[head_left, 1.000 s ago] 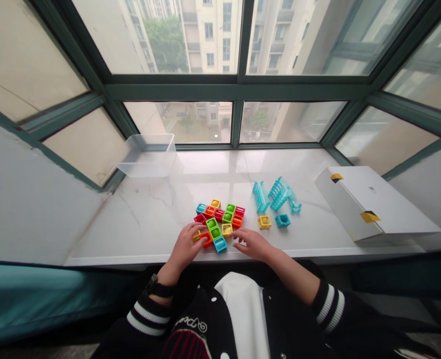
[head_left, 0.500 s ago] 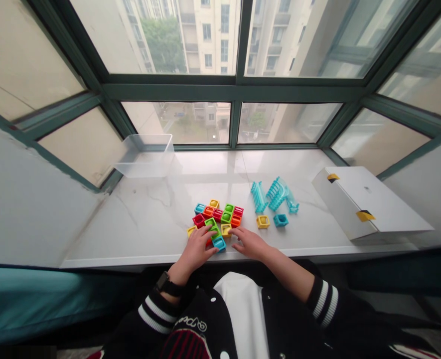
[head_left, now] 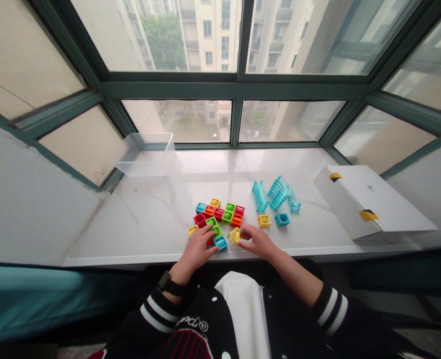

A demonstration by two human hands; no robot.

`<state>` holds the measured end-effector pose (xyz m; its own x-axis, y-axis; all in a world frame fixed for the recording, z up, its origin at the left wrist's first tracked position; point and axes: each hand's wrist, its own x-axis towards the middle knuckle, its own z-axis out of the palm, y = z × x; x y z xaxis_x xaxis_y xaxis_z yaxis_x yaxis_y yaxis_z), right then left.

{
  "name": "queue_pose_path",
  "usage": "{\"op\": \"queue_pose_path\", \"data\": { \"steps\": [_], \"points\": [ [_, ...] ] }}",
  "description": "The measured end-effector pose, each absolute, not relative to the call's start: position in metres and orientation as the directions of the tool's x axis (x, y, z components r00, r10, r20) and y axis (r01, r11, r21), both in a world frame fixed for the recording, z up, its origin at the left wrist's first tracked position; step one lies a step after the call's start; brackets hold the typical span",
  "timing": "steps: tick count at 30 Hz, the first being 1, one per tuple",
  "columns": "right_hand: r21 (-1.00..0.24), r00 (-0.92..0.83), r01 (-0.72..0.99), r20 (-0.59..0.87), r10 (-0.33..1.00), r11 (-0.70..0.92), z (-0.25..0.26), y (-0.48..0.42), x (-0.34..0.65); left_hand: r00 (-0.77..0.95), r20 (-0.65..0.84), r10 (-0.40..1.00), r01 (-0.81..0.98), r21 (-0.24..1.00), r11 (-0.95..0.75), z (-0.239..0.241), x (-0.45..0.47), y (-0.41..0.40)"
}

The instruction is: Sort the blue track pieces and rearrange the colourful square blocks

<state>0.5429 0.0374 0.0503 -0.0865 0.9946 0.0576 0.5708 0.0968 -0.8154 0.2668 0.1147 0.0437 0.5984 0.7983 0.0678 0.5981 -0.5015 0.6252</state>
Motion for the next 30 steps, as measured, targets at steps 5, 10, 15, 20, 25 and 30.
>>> {"op": "queue_pose_path", "data": {
  "steps": [5,10,15,20,25,30],
  "points": [
    [-0.876,0.034,0.481,0.072,0.997,0.047,0.057,0.033,0.551,0.587,0.11,0.802,0.627,0.565,-0.537,0.042,0.275,0.109],
    [-0.961,0.125,0.276,0.022,0.992,-0.013,0.054,0.033,0.553,0.537,0.166,0.827,0.635,0.565,-0.526,0.056,0.288,0.1],
    [-0.996,0.083,-0.084,-0.022,0.996,-0.015,0.061,0.032,0.543,0.512,0.176,0.84,0.466,0.765,-0.445,0.078,0.308,0.087],
    [-0.975,-0.002,-0.222,-0.011,1.0,-0.011,0.073,0.028,0.53,0.53,0.083,0.844,0.249,0.936,-0.249,0.084,0.326,0.077],
    [-0.983,-0.057,-0.186,0.005,0.998,-0.006,0.073,0.026,0.529,0.524,0.087,0.847,0.189,0.958,-0.215,0.081,0.326,0.076],
    [-0.999,-0.047,-0.034,0.042,0.998,0.04,0.071,0.026,0.531,0.489,0.077,0.869,0.235,0.948,-0.216,0.084,0.324,0.077]
  ]
}}
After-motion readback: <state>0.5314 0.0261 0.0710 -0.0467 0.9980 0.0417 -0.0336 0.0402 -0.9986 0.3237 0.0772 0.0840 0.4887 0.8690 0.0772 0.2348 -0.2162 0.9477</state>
